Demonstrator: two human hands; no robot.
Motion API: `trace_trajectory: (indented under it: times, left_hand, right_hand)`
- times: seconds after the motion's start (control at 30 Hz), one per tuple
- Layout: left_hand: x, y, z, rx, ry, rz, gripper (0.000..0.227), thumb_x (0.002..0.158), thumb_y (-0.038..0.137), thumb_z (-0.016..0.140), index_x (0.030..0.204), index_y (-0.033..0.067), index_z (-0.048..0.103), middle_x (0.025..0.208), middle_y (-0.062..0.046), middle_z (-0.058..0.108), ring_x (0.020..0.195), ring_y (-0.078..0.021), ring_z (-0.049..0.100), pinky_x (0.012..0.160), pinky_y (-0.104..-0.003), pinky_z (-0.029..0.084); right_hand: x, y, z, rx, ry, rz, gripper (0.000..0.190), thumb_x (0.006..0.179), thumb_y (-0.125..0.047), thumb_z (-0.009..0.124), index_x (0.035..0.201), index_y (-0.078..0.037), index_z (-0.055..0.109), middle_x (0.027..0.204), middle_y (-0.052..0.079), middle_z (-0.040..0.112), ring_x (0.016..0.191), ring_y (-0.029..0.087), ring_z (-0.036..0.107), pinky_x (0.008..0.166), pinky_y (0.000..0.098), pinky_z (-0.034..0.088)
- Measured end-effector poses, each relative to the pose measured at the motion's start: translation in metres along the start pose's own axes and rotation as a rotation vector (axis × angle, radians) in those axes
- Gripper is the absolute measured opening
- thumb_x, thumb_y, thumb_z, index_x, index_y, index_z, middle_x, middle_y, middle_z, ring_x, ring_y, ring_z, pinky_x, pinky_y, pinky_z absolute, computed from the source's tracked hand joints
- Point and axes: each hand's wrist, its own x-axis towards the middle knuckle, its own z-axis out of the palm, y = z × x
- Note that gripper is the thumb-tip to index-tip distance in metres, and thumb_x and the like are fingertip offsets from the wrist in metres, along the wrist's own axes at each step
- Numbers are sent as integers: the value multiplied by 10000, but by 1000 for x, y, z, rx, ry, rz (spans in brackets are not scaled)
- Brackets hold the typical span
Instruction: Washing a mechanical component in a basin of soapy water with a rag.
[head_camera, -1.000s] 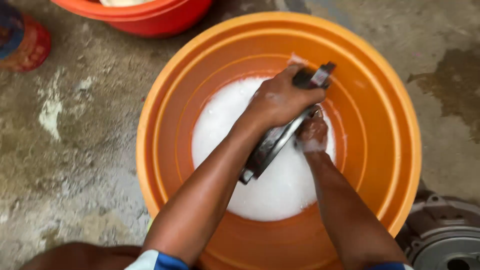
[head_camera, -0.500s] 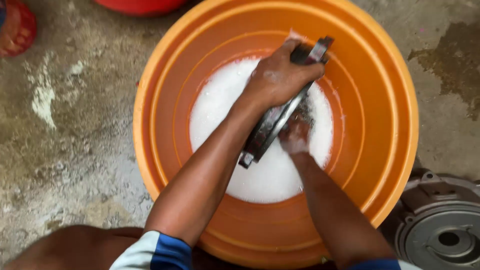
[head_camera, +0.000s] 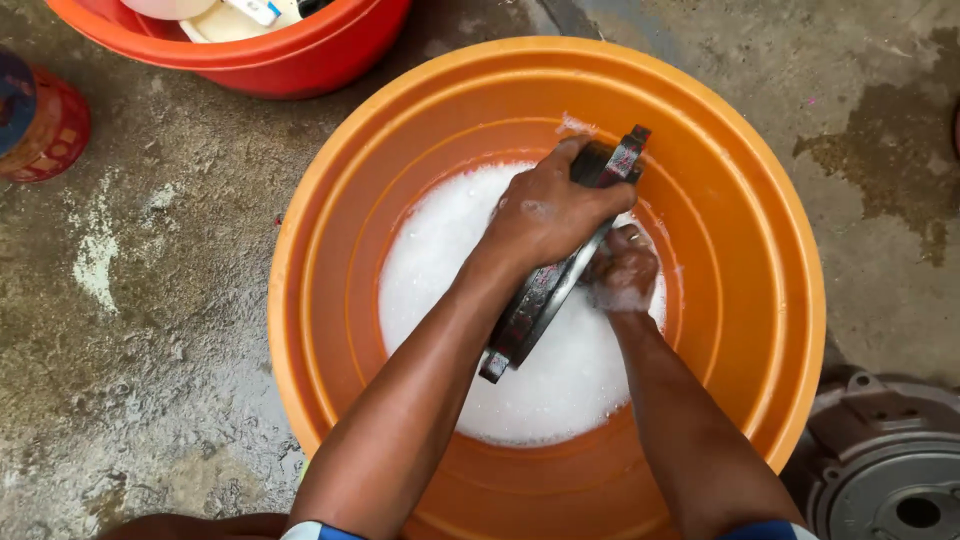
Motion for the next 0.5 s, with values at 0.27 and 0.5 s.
trace_trajectory:
  times: [0.27,0.5]
  left_hand:
    - [-4,-2,3,-5,10,-25,1047,641,719,650,1532,204,457,1386,-247,632,1379,-407,539,1163,-482,420]
    - [-1,-7,2,7,63,63,909,663,597,635,1472,196,527,1287,-157,706,1167,-315,659,981,-412,505]
  right_hand:
    - [-29,6,46,-280,-95,-24,479,707,-113,654,1158,38,599,715,130,641,636,335,699,578,409,519]
    - [-1,-62,7,605,99,414,180,926,-31,510,1005,-53,670,847,81,608,720,294,606,649,344,488]
